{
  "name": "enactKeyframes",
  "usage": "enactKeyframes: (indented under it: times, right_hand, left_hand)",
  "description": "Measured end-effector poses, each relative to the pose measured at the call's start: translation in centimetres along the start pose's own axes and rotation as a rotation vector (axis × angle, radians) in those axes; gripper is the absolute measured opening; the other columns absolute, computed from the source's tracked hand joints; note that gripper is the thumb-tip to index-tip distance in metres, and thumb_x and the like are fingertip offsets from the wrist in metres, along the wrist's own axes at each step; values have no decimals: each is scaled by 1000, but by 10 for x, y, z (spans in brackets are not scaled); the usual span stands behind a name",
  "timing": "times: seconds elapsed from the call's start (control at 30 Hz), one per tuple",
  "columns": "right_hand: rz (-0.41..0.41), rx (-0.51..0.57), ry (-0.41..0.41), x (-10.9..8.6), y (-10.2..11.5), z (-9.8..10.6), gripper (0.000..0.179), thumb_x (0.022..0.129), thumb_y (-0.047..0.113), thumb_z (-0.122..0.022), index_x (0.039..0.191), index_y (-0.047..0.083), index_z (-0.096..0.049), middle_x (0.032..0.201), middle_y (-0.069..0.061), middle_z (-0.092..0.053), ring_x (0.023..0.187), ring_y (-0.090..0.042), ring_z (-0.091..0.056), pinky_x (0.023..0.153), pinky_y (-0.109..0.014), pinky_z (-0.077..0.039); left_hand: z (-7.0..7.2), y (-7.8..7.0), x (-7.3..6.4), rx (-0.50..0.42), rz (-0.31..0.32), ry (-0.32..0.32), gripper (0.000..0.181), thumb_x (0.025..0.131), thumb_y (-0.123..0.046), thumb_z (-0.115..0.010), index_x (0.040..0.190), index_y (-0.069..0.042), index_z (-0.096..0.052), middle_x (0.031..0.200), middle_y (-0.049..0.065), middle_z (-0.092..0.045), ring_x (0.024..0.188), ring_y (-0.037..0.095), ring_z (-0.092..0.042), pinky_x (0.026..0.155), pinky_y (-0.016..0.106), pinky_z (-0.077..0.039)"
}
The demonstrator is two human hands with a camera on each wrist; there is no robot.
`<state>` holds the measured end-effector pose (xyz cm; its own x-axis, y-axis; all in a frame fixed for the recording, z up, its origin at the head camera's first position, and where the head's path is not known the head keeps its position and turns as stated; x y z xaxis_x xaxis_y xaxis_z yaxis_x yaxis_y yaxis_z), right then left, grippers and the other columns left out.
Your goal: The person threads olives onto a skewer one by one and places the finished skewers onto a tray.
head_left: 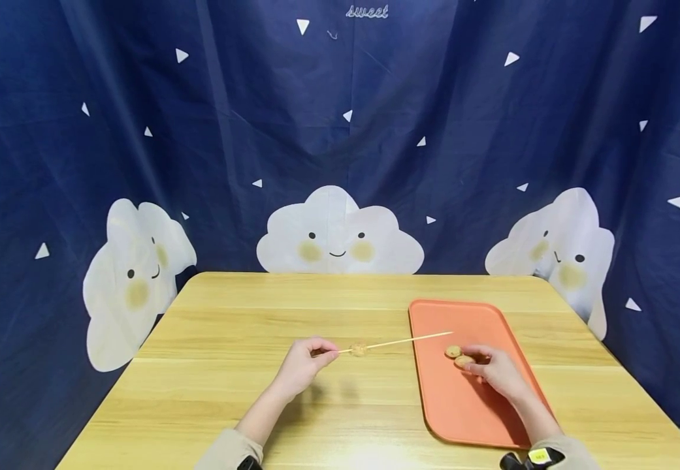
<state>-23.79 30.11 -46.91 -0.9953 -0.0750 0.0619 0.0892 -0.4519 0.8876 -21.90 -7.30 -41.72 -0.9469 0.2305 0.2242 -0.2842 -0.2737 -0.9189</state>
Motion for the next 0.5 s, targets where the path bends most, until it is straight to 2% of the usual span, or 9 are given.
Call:
enactKeyframes:
  times: [0.13,0.2,0.27,0.4,0.5]
  right_hand:
    - [63,-139,-56,-1,-1,-2,32,77,-5,-69,108,-10,-62,98,-21,-63,67,-8,-53,53,-24,-45]
    - [77,-148,-68,-2,-1,-2,31,78,-6,-68,107,-10,-62,92,-19,-63,66,-8,-52,53,-24,-45]
    - [82,-139,-88,-2,-1,-1,30,78,-6,-68,108,-10,-62,89,-18,-63,64,-8,-52,54,-24,-45]
    - [110,-182,-137,-2,1,2,31,80,-1,-68,109,-8,-62,93,-19,-63,71,-7,-53,60,-24,-45]
    - [142,-237,-170,-4,4,4,31,80,3,-70,109,-6,-63,101,-18,-64,79,-7,-53,67,-24,-44]
  left_hand:
    - [0,-16,-4,-4,-4,12,8,84,3,-62,87,9,-66,86,16,-66,76,16,-56,66,22,-46]
    - [0,-20,-6,3,-17,15,7,84,4,-62,86,10,-66,85,18,-66,76,17,-57,66,23,-46]
    - [-1,-16,-5,9,-16,10,7,84,3,-63,86,8,-67,85,16,-66,76,16,-57,67,23,-47]
    - [-3,2,-1,29,-5,-6,6,84,-1,-65,87,2,-69,87,10,-67,79,14,-58,68,24,-47]
    - [-4,3,0,47,-22,-5,6,83,-1,-65,86,2,-69,87,8,-67,79,15,-58,68,23,-47]
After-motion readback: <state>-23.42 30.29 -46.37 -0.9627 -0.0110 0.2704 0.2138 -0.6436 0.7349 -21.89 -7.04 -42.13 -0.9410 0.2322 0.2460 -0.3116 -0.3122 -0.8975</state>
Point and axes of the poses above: each hand's wrist, its own x-axis towards the middle knuckle, its own z-axis out of the back of the hand, y = z × x, the point moved 2 cm from there along x, towards the middle knuckle
